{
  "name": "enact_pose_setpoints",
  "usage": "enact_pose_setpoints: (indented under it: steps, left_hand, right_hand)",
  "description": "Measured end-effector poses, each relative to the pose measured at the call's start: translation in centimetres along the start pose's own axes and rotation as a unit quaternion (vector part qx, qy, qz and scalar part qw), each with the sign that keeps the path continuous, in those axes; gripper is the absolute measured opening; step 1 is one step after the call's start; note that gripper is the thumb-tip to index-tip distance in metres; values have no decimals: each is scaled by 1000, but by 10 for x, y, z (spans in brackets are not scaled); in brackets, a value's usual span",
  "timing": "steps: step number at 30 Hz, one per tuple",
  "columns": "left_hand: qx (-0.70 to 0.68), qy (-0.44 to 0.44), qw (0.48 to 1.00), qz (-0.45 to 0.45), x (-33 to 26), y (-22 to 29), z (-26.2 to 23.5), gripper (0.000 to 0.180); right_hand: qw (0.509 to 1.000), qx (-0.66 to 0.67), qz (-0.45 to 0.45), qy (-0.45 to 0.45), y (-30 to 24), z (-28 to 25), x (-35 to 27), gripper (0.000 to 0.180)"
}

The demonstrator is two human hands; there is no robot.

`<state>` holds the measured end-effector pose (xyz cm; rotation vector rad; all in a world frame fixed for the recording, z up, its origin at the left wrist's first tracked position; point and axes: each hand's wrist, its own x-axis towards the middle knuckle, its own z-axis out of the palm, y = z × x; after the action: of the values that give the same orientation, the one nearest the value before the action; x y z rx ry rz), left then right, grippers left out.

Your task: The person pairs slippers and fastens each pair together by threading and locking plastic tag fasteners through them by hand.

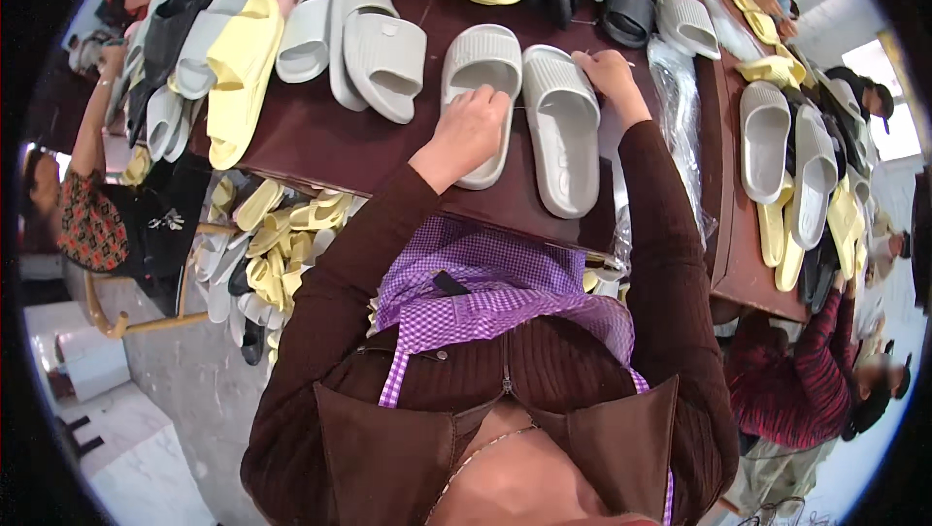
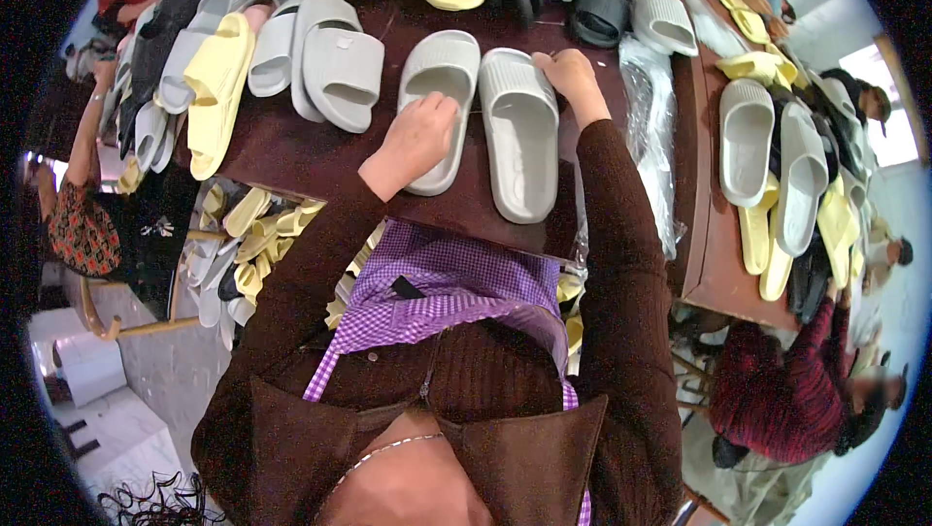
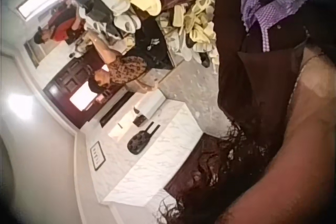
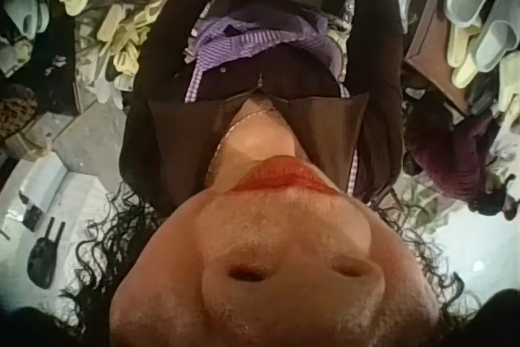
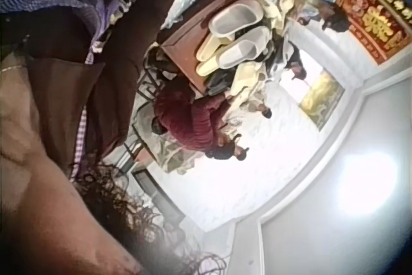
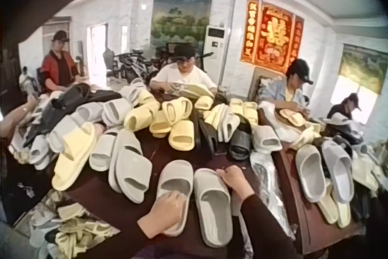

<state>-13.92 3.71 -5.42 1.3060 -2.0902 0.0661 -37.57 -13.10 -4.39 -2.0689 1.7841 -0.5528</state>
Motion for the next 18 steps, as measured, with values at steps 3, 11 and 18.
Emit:
enact_pose_setpoints:
  steps: [3, 11, 18]
  left_hand:
    - [9, 11, 1000, 25, 7, -7, 2, 4]
    - [-55, 25, 998, 13, 12, -23, 14, 15]
    - [-70, -24, 997, -36, 23, -23, 18, 16]
  right_hand:
    - [998, -5, -54, 21, 12, 10, 11, 34]
    - [974, 152, -156, 60, -60, 5, 8, 20]
    - [962, 140, -217, -93, -100, 21, 38, 15]
